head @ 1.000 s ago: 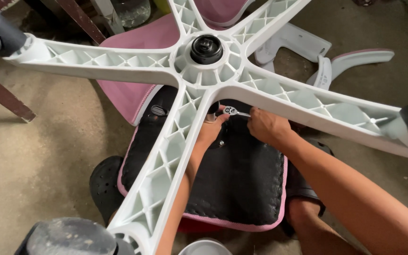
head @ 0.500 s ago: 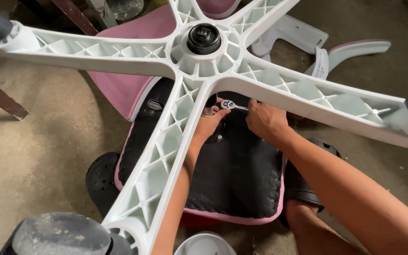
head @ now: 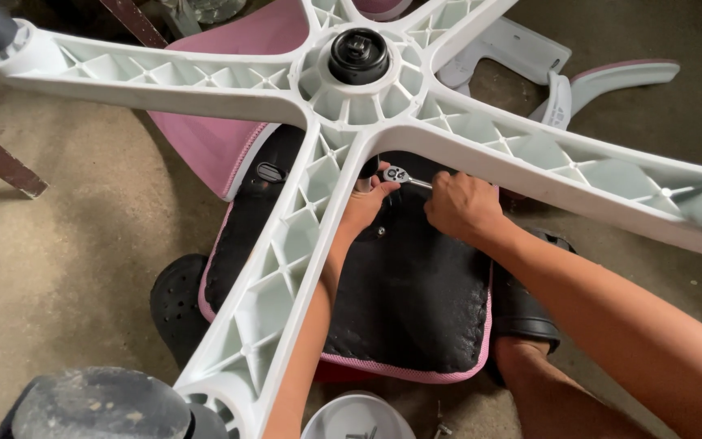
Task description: The person is assembling an office chair by attaching the base and armrests.
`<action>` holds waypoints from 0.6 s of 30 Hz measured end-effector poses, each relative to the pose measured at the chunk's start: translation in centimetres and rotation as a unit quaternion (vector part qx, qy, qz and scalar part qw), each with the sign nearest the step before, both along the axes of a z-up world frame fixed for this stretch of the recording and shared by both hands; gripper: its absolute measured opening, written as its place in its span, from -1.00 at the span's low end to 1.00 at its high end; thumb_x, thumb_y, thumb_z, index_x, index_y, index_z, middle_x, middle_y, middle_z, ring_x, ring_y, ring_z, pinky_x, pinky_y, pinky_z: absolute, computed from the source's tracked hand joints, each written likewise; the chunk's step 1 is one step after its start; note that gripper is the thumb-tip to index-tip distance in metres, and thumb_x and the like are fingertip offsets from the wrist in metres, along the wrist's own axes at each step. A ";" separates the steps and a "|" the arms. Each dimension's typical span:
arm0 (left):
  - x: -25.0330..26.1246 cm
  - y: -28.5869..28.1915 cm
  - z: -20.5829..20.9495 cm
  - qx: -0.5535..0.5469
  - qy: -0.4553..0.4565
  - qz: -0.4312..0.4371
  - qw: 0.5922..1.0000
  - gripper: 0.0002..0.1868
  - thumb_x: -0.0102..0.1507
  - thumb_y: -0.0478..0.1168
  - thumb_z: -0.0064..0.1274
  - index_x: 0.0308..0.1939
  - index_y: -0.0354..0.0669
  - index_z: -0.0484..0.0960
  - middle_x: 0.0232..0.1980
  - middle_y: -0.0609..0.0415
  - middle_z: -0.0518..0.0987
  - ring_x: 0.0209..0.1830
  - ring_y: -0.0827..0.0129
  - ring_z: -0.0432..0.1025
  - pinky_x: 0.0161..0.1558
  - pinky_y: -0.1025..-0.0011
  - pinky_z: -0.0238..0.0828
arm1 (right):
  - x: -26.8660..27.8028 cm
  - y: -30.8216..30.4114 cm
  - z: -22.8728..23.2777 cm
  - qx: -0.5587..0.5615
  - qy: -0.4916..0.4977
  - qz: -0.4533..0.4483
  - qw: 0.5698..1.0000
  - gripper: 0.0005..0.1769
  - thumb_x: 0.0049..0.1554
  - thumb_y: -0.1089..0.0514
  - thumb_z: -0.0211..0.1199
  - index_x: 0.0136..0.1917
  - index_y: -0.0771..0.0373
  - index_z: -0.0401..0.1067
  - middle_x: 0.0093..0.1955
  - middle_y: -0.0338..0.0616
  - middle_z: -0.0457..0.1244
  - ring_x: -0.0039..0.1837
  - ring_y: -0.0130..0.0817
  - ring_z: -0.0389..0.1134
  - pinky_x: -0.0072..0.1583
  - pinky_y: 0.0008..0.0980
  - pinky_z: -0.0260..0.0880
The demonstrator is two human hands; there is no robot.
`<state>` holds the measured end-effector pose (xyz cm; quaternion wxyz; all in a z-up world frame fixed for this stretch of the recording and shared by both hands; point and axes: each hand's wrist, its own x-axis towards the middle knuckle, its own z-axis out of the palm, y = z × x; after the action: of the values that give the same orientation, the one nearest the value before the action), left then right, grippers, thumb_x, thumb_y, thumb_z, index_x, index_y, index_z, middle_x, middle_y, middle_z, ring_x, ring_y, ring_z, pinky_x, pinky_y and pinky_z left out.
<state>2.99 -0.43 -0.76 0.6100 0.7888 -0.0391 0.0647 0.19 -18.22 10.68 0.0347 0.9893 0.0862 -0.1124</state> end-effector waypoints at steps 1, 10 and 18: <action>0.2 0.1 -0.5 0.000 -0.001 0.000 1.000 -0.63 0.13 -0.28 0.40 -0.02 -0.07 0.65 -0.46 0.30 0.42 -0.45 0.57 0.28 -0.30 0.50 0.36 | -0.2 -0.1 -0.9 0.000 -0.001 0.000 1.000 -0.58 0.10 -0.06 0.29 0.00 0.36 0.50 -0.19 0.17 0.39 -0.09 0.07 0.48 -0.07 0.06 0.49; 0.0 0.4 -0.9 -0.095 -0.014 -0.023 0.995 -0.67 0.14 -0.34 0.34 -0.03 -0.14 0.68 -0.25 0.35 0.56 -0.34 0.64 0.30 -0.20 0.56 0.45 | -3.0 0.3 -3.2 0.140 -0.047 -0.011 0.989 -0.55 0.07 -0.01 0.28 -0.09 0.45 0.26 -0.29 0.31 0.34 -0.23 0.25 0.45 -0.16 0.04 0.51; -0.1 0.4 -0.2 -0.073 0.031 -0.022 0.997 -0.59 0.12 -0.24 0.41 0.03 -0.12 0.70 -0.44 0.31 0.41 -0.42 0.61 0.28 -0.27 0.56 0.37 | -1.5 -1.1 -3.0 0.125 -0.009 -0.002 0.992 -0.61 0.17 -0.03 0.22 -0.02 0.37 0.32 -0.23 0.22 0.38 -0.18 0.20 0.45 -0.12 0.04 0.51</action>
<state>2.87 -0.08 -0.92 0.6678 0.7430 -0.0328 0.0292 -1.32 -19.27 7.64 -0.0885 0.9870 0.0970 -0.0924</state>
